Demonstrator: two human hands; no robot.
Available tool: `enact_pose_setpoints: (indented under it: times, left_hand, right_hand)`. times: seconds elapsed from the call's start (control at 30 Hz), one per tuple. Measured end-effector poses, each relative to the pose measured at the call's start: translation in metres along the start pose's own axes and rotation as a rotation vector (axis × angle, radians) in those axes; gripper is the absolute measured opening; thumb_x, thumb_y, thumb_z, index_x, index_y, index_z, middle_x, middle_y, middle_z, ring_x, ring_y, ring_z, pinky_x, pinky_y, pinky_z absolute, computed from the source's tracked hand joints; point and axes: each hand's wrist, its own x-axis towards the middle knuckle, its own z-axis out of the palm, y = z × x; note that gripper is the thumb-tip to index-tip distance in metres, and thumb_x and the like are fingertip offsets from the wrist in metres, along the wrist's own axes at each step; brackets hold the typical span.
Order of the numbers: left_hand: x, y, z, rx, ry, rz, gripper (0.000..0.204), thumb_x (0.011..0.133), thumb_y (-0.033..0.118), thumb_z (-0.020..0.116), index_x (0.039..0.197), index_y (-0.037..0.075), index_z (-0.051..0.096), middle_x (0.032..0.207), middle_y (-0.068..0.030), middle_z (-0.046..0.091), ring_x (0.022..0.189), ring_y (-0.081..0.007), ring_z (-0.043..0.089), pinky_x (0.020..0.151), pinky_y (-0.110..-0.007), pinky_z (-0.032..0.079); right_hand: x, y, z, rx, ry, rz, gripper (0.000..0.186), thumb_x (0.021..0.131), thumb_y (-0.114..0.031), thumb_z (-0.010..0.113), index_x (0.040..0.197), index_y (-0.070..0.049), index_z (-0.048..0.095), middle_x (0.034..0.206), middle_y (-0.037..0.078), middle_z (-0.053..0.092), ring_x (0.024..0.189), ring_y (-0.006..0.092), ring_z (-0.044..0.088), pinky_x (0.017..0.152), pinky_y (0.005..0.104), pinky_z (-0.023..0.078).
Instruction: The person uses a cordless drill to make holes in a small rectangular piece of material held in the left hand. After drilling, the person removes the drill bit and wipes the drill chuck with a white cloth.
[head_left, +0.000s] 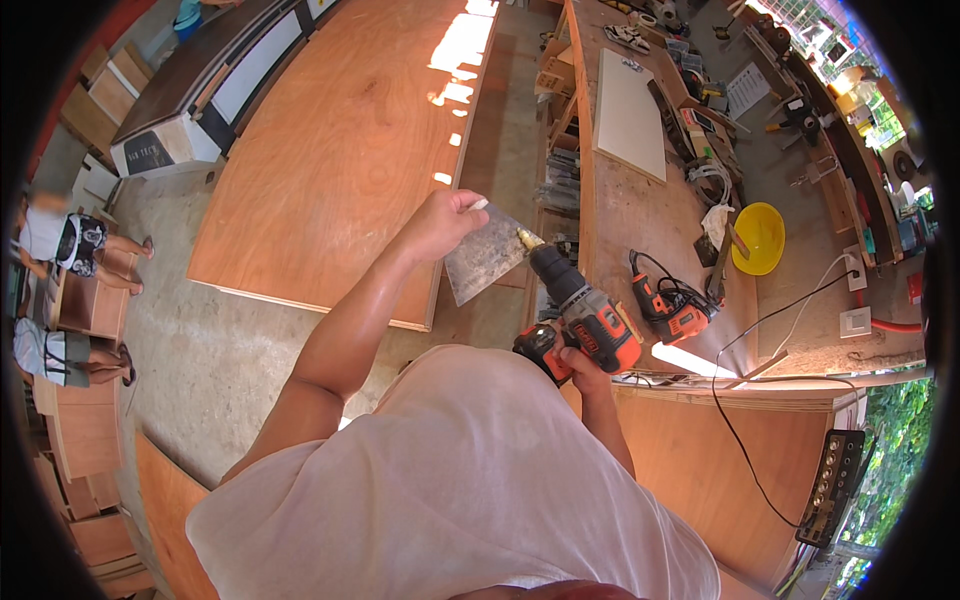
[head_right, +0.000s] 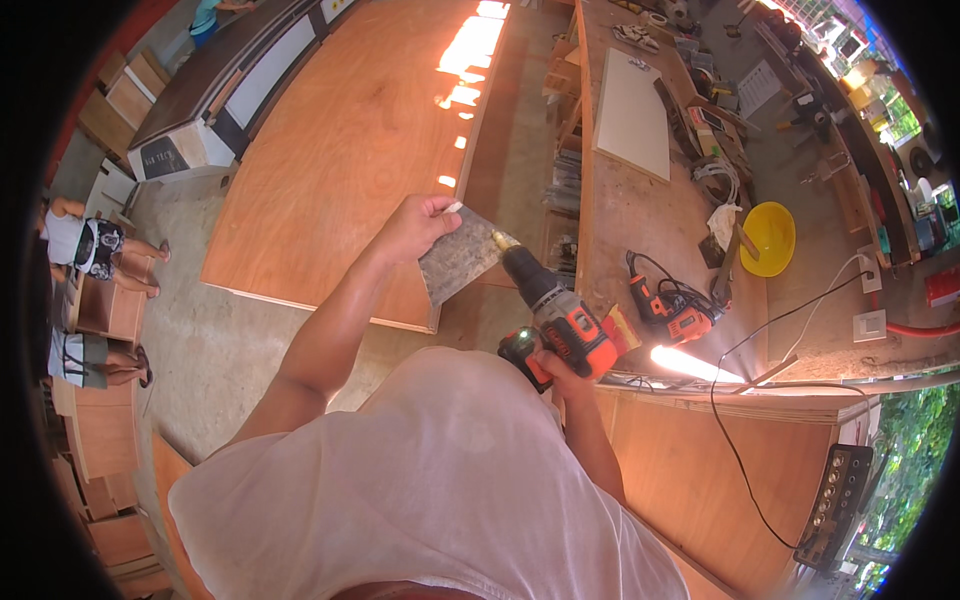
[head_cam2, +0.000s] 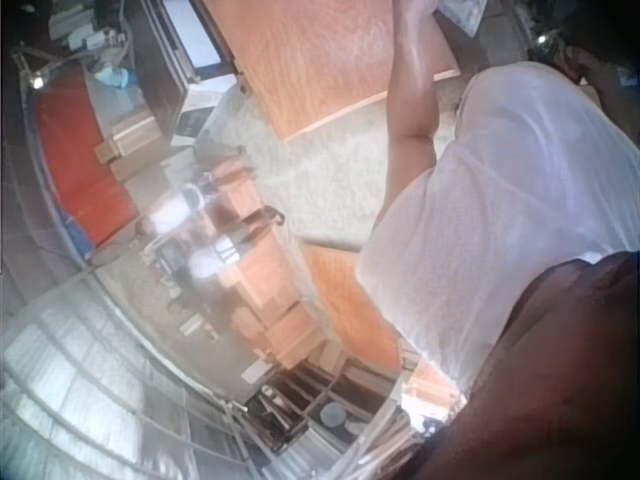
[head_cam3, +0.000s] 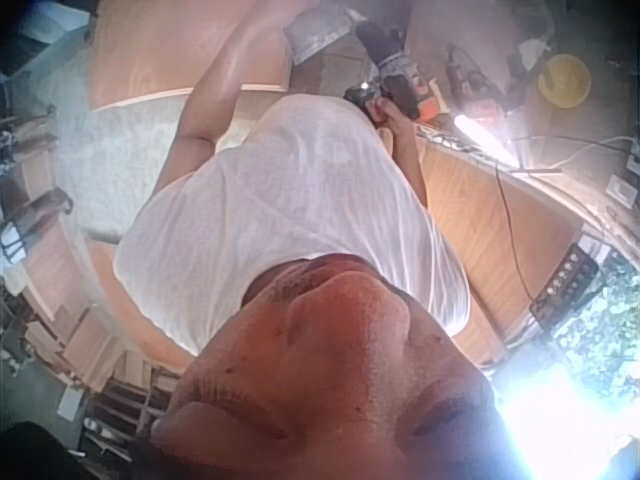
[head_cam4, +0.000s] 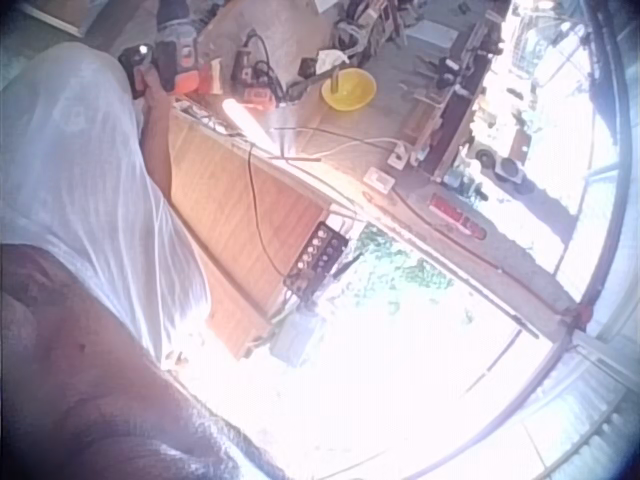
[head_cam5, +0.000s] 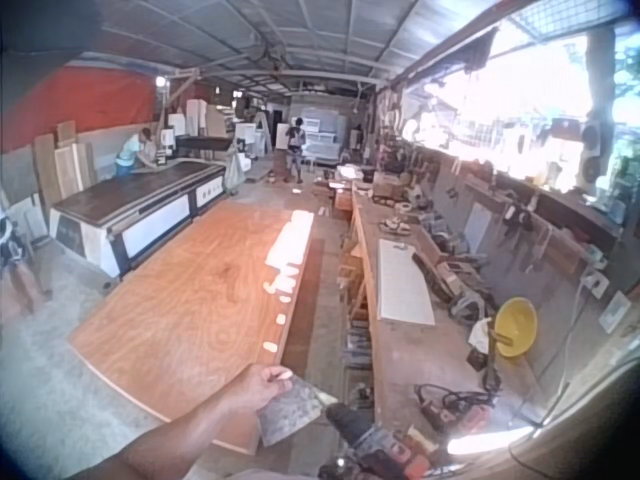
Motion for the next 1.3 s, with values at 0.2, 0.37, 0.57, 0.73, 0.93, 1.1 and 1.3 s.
enact_pose_setpoints:
  times: [0.2,0.37,0.57,0.73,0.93,1.1,1.3]
  left_hand:
    - [0.003,-0.003,0.0,-0.009,-0.013,-0.025,0.027,0.093,0.011,0.06,0.114,-0.005,0.062,0.096,-0.0042,0.068,0.084,-0.0078,0.061,0.075,-0.025,0.05]
    - [0.005,-0.005,0.002,0.02,-0.031,-0.014,0.027,0.093,0.01,0.06,0.115,-0.005,0.062,0.096,-0.005,0.068,0.083,-0.0085,0.062,0.074,-0.025,0.05]
    - [0.006,-0.007,0.001,0.009,0.0,-0.044,0.027,0.093,0.01,0.06,0.115,-0.005,0.062,0.097,-0.0053,0.068,0.084,-0.0088,0.062,0.074,-0.025,0.05]
    - [0.005,-0.008,-0.005,-0.02,-0.013,-0.053,0.026,0.093,0.011,0.06,0.114,-0.004,0.063,0.096,-0.0042,0.068,0.083,-0.0084,0.061,0.074,-0.025,0.05]
    - [0.002,-0.002,-0.006,-0.054,0.002,-0.049,0.03,0.091,0.014,0.062,0.114,-0.004,0.063,0.094,-0.0043,0.067,0.081,-0.0087,0.06,0.072,-0.026,0.049]
    - [0.0,0.002,-0.009,-0.079,-0.043,-0.068,0.03,0.091,0.014,0.061,0.114,-0.005,0.063,0.094,-0.0045,0.067,0.081,-0.0081,0.06,0.071,-0.025,0.049]
    - [-0.011,-0.001,-0.014,-0.114,-0.03,-0.1,0.03,0.091,0.014,0.062,0.114,-0.005,0.063,0.093,-0.0033,0.067,0.08,-0.0072,0.06,0.069,-0.024,0.048]
  right_hand:
    - [0.003,-0.002,0.001,0.007,-0.034,0.009,0.052,0.069,-0.012,0.067,0.116,0.003,0.051,0.075,0.006,0.059,0.068,0.0149,0.056,0.06,0.0262,0.045]
    - [0.004,0.007,-0.01,0.092,-0.055,0.055,0.033,0.07,-0.003,0.07,0.101,-0.005,0.06,0.089,0.003,0.061,0.079,0.0158,0.06,0.071,0.0309,0.051]
    - [0.004,0.007,-0.008,0.08,-0.043,0.034,0.04,0.07,-0.006,0.07,0.108,-0.003,0.057,0.084,0.004,0.06,0.075,0.0157,0.059,0.067,0.0295,0.049]
    - [0.004,-0.006,0.005,0.03,0.0,0.006,0.053,0.069,-0.014,0.068,0.116,0.002,0.052,0.075,0.006,0.06,0.067,0.0152,0.057,0.062,0.026,0.045]
    - [0.003,-0.006,0.001,0.023,-0.012,0.016,0.052,0.068,-0.011,0.065,0.116,0.003,0.052,0.077,0.007,0.06,0.069,0.0157,0.057,0.063,0.0271,0.046]
    - [-0.001,-0.011,0.009,0.025,0.087,0.047,0.051,0.068,-0.009,0.063,0.116,0.003,0.051,0.077,0.008,0.059,0.069,0.0167,0.057,0.066,0.0291,0.047]
    - [-0.003,-0.009,-0.002,0.155,0.107,0.01,0.052,0.068,-0.01,0.066,0.116,0.003,0.051,0.077,0.009,0.059,0.07,0.0178,0.058,0.068,0.0301,0.048]
